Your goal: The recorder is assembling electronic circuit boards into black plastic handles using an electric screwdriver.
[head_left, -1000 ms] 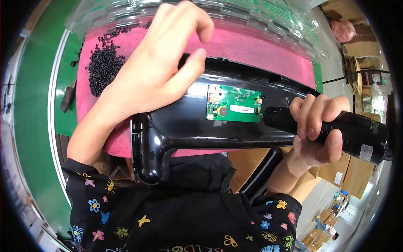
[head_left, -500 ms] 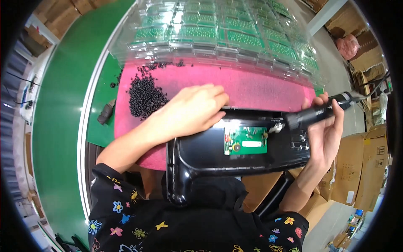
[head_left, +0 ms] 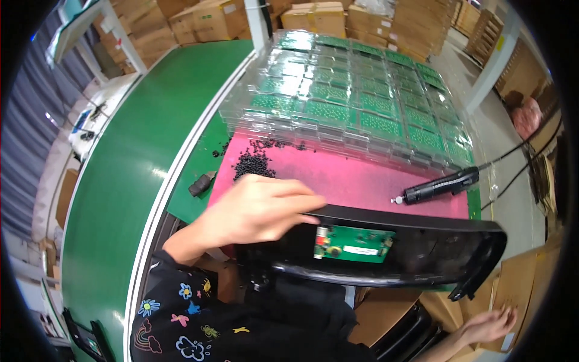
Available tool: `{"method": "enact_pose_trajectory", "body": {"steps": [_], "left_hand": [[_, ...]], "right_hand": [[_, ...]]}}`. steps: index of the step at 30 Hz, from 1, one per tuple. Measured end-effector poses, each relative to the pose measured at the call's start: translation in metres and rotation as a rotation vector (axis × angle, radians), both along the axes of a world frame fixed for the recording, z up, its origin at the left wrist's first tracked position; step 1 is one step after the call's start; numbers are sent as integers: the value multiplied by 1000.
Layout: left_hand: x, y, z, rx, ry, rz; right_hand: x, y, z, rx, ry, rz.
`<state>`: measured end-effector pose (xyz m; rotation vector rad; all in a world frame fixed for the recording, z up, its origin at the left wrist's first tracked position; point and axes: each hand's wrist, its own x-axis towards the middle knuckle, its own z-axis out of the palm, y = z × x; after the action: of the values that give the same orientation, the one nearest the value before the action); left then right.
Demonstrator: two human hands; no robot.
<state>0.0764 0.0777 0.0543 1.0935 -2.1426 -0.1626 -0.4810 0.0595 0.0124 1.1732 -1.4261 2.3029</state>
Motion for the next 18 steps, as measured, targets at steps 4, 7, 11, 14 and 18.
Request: {"method": "enact_pose_trajectory", "body": {"steps": [4,7,11,14,18], "left_hand": [[51,66,8,-164,176,493],[87,118,-51,-376,635,1033],[83,149,-55,-327,1406,843],[104,160,-49,-295,1520,879],[143,146,-43,-171,1714,870]], "right_hand": [[-47,22,-87,135,-32,-182],[-59,63,-173,316,-128,-501],[-106,136,-355,800,303,-812],[-79,160,-425,1334,177,-1106],[-99,195,-453,1617,283,-707]]}}
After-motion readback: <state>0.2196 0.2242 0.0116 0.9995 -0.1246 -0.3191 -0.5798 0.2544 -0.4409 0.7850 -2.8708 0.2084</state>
